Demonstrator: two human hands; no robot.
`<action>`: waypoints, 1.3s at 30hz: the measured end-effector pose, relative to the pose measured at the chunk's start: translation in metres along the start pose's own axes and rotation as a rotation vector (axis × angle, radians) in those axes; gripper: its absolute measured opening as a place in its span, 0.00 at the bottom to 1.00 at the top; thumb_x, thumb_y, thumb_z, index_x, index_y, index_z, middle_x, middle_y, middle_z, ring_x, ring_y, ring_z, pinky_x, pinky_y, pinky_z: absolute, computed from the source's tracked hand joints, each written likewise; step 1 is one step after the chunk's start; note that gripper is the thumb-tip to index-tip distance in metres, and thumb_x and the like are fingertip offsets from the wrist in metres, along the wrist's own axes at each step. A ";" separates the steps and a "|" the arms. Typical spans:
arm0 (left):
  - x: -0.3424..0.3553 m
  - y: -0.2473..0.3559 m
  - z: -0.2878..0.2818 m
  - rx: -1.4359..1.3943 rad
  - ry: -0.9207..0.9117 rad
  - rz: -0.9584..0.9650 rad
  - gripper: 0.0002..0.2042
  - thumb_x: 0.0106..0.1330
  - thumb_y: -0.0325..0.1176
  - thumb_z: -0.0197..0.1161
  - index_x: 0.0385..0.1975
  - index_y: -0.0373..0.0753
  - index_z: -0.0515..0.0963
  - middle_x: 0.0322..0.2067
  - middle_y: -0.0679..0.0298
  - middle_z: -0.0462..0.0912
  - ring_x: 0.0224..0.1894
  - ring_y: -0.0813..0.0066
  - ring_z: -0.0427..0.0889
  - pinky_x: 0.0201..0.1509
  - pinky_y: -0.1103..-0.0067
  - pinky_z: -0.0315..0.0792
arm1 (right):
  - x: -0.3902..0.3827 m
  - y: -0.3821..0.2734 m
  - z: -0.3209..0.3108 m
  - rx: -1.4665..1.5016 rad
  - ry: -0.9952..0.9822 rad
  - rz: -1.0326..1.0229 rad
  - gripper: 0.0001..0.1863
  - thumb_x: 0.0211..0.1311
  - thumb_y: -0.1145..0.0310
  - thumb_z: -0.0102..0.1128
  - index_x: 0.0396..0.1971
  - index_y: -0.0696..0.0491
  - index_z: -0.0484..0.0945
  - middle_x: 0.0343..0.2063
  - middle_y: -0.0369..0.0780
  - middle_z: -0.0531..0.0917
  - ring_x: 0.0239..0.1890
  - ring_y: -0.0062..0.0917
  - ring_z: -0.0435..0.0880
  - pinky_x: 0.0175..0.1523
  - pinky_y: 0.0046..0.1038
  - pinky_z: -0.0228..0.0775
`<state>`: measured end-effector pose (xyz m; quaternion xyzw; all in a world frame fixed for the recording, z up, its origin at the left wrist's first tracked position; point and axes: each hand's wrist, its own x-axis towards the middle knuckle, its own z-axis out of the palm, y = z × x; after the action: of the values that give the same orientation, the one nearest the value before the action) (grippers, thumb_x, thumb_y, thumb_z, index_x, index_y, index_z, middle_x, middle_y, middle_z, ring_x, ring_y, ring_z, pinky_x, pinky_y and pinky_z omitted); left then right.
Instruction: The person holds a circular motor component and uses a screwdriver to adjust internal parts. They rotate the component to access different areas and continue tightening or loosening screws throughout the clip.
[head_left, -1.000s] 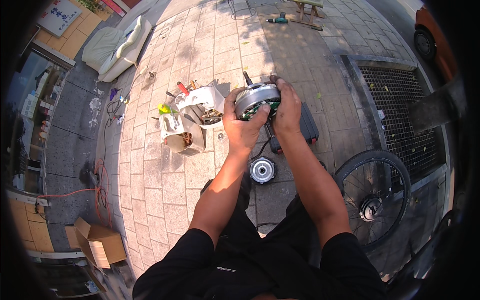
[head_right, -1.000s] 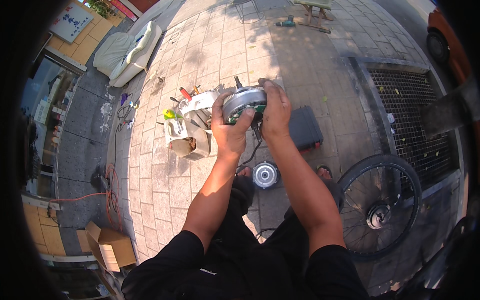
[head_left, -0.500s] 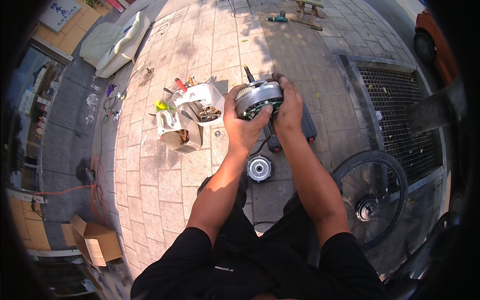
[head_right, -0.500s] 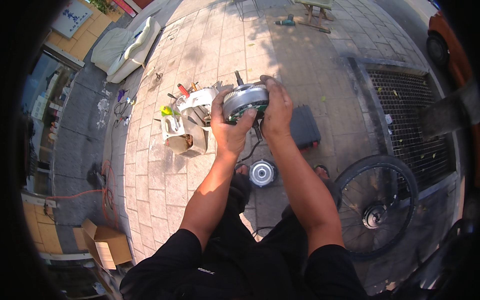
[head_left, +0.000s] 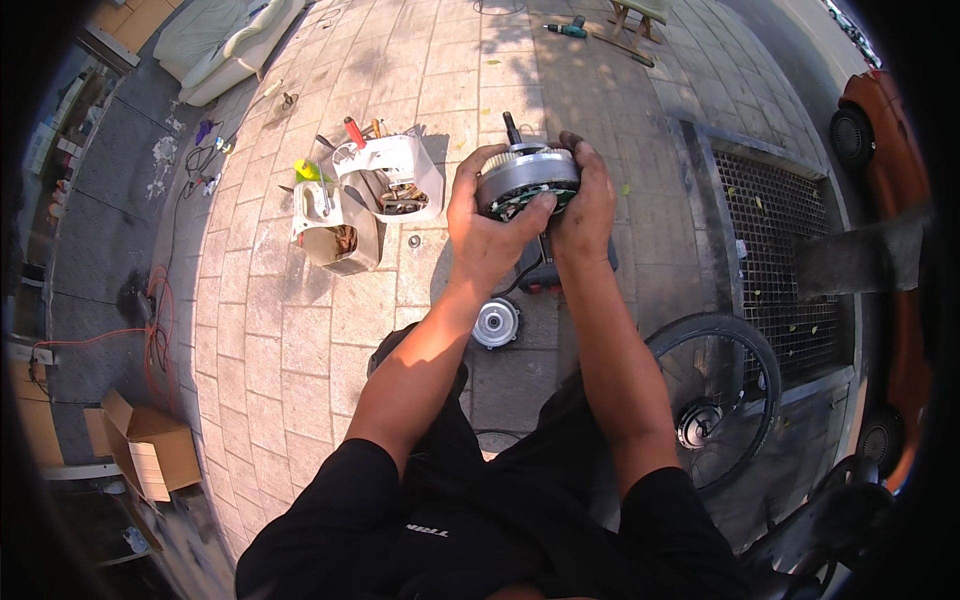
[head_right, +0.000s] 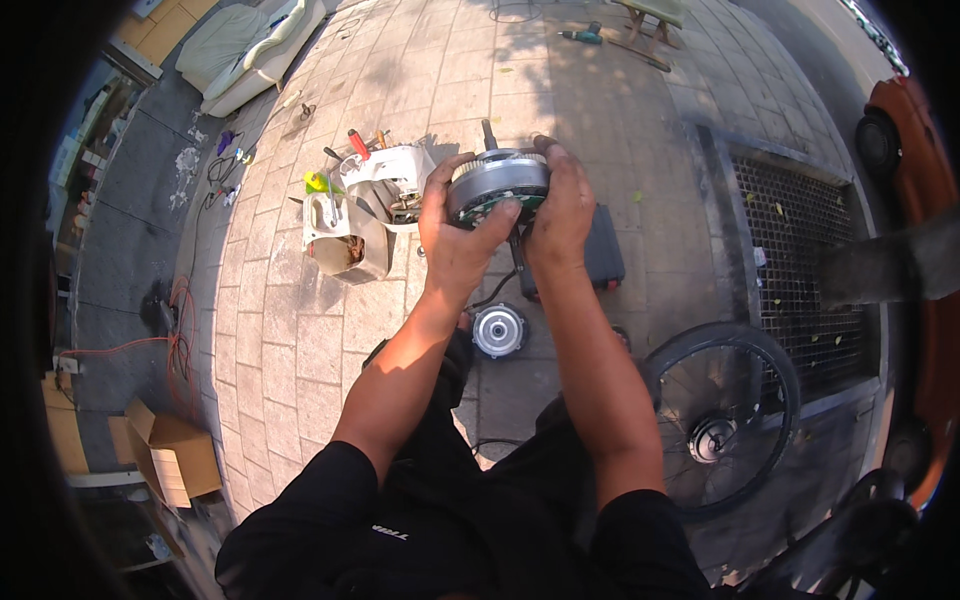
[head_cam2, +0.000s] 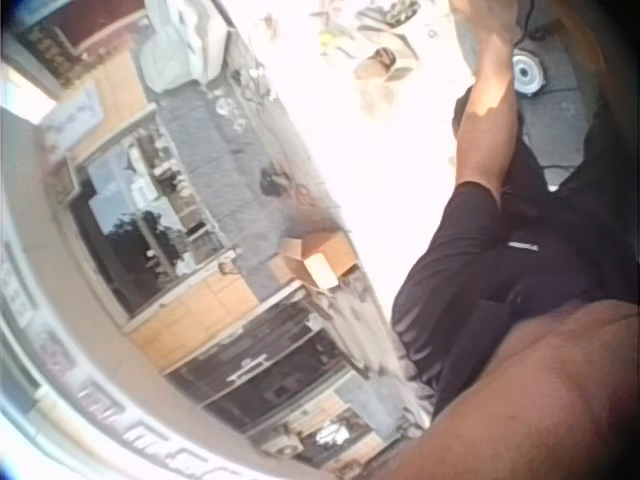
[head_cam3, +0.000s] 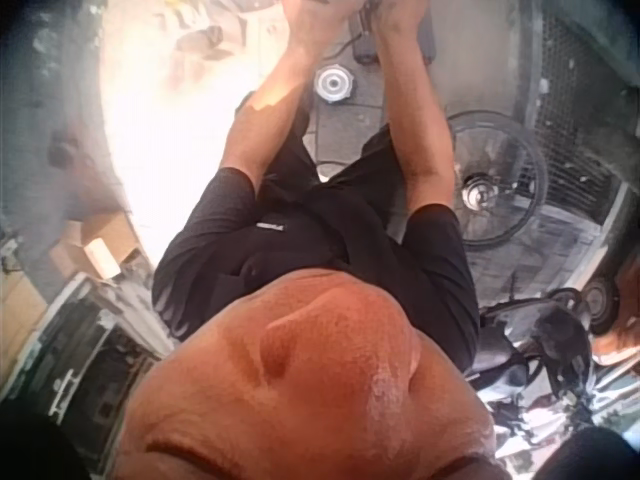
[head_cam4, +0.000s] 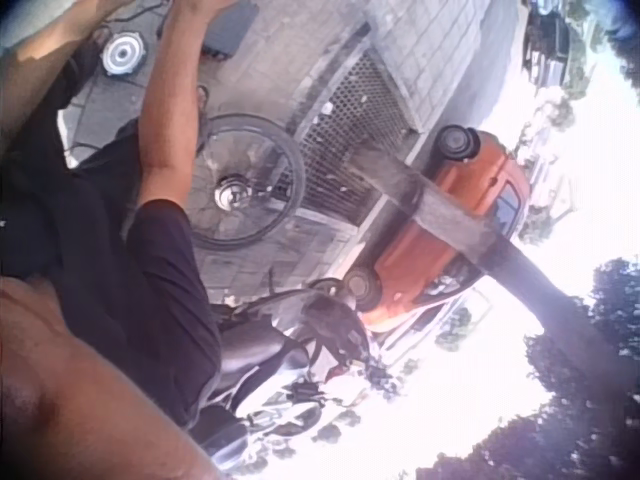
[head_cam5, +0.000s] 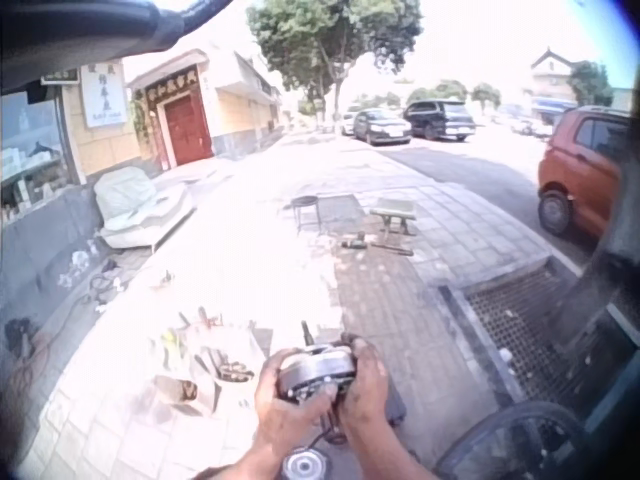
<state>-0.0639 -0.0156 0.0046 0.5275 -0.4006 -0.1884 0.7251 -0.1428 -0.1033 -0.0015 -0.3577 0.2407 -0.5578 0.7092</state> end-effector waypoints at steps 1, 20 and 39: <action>0.000 0.001 0.000 -0.008 0.001 -0.011 0.37 0.53 0.31 0.82 0.64 0.33 0.72 0.55 0.54 0.81 0.53 0.66 0.85 0.57 0.71 0.82 | 0.000 0.000 0.000 -0.011 0.010 -0.002 0.26 0.78 0.57 0.50 0.59 0.66 0.77 0.48 0.47 0.85 0.50 0.32 0.84 0.59 0.32 0.76; -0.004 -0.003 0.004 0.036 0.051 0.050 0.36 0.48 0.37 0.85 0.57 0.34 0.77 0.51 0.57 0.78 0.55 0.66 0.81 0.60 0.72 0.78 | 0.005 0.004 -0.016 -0.247 -0.048 -0.143 0.27 0.82 0.56 0.45 0.61 0.65 0.76 0.51 0.47 0.83 0.55 0.33 0.82 0.63 0.34 0.74; -0.003 -0.006 -0.002 0.216 0.002 0.402 0.37 0.48 0.33 0.85 0.59 0.33 0.74 0.54 0.58 0.77 0.57 0.67 0.80 0.63 0.71 0.77 | -0.006 -0.013 -0.002 0.006 -0.073 -0.080 0.26 0.79 0.54 0.47 0.59 0.62 0.77 0.48 0.46 0.84 0.51 0.34 0.84 0.59 0.35 0.77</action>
<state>-0.0635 -0.0149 -0.0020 0.5118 -0.5147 0.0044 0.6878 -0.1543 -0.0993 0.0073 -0.3852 0.1982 -0.5731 0.6956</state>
